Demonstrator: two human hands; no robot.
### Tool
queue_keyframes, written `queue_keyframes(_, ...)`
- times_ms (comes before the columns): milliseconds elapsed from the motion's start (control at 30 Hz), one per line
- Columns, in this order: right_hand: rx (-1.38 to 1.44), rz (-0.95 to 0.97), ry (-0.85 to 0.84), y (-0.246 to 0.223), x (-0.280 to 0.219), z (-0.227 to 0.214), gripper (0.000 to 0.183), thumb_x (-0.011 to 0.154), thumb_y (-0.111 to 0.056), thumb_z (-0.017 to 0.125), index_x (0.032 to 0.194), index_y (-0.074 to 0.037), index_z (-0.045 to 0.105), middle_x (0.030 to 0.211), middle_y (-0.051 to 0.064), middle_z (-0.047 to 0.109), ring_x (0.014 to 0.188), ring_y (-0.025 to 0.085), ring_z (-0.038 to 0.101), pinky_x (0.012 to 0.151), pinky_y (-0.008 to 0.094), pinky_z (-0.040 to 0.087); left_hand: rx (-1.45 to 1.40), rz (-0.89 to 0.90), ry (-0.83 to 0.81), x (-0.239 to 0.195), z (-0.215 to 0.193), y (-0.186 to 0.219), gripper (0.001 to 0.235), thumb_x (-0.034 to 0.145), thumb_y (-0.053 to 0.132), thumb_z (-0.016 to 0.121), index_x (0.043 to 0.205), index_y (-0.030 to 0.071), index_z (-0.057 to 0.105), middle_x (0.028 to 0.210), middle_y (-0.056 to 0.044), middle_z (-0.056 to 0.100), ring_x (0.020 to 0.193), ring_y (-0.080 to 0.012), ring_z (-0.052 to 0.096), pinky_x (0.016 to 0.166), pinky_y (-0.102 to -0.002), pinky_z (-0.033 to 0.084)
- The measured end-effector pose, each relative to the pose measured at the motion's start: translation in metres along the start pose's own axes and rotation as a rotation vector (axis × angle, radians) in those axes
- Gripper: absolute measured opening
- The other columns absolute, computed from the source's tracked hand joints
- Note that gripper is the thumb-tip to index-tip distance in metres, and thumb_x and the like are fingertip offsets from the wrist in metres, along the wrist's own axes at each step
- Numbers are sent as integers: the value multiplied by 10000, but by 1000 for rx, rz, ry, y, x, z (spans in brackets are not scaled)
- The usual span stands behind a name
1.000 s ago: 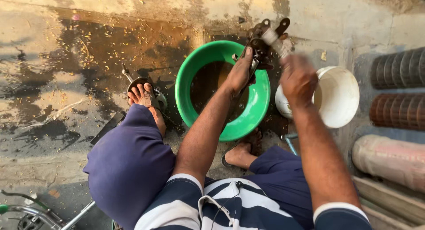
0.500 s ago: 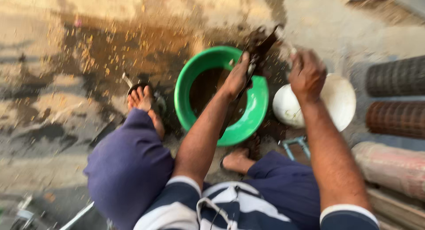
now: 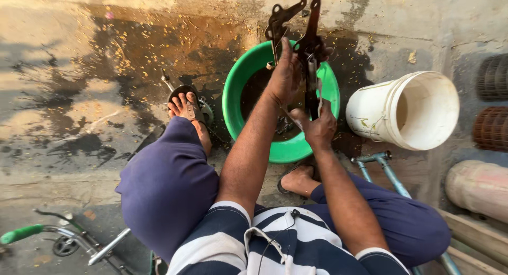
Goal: The person scrubs a metal bicycle part with a toothbrush in a green basin filled with liquid. They repeatedly dip the part and brush it, then rinse it in a white bucket.
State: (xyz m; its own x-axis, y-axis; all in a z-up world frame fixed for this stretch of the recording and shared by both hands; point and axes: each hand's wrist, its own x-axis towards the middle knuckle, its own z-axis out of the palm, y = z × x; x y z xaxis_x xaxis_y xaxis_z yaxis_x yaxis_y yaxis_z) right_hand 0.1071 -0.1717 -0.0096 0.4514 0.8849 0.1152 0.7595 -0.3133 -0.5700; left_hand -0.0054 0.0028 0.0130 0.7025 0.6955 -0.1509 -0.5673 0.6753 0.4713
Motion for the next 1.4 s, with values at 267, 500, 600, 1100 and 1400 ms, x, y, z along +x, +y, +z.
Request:
queue_keyframes(267, -131, -200, 69, 15, -2, 4, 412, 927, -273, 821, 1230, -60, 641, 1017, 203, 710, 907, 450, 677, 766, 527, 529, 196, 375, -88, -11, 9, 44, 763, 1112, 672, 366, 1336, -2, 644, 1025, -165, 716, 977, -244, 686, 966, -393, 547)
queue_keyframes(500, -89, -329, 91, 23, -12, 9, 342, 947, -218, 835, 1202, -68, 664, 1013, 153, 729, 883, 370, 704, 722, 458, 545, 667, 20, 136, -31, 15, 71, 742, 978, 657, 363, 973, 8, 722, 736, -114, 754, 699, -228, 730, 714, -366, 583)
queue_keyframes(600, -74, -369, 76, 22, -7, 4, 327, 935, -184, 832, 1193, -64, 670, 1016, 143, 727, 869, 343, 707, 708, 440, 545, 856, -50, 159, -32, 8, 86, 764, 992, 655, 365, 873, 10, 758, 730, -102, 788, 682, -208, 718, 712, -362, 576)
queue_keyframes(1100, -106, -370, 68, 6, 7, -20, 372, 882, -222, 858, 1167, -86, 661, 1192, 137, 687, 1053, 353, 675, 836, 463, 543, 429, -307, 94, -30, 16, 85, 730, 986, 641, 451, 1107, -42, 680, 883, -191, 777, 748, -314, 754, 687, -480, 639)
queue_keyframes(1400, -144, 129, -254, 45, -88, 52, 335, 1074, -387, 583, 1248, -101, 572, 1064, 173, 690, 880, 366, 700, 749, 523, 549, 214, 143, -29, -41, 5, 49, 588, 1104, 287, 563, 1649, 255, 344, 1254, -162, 651, 811, -197, 629, 711, -354, 551)
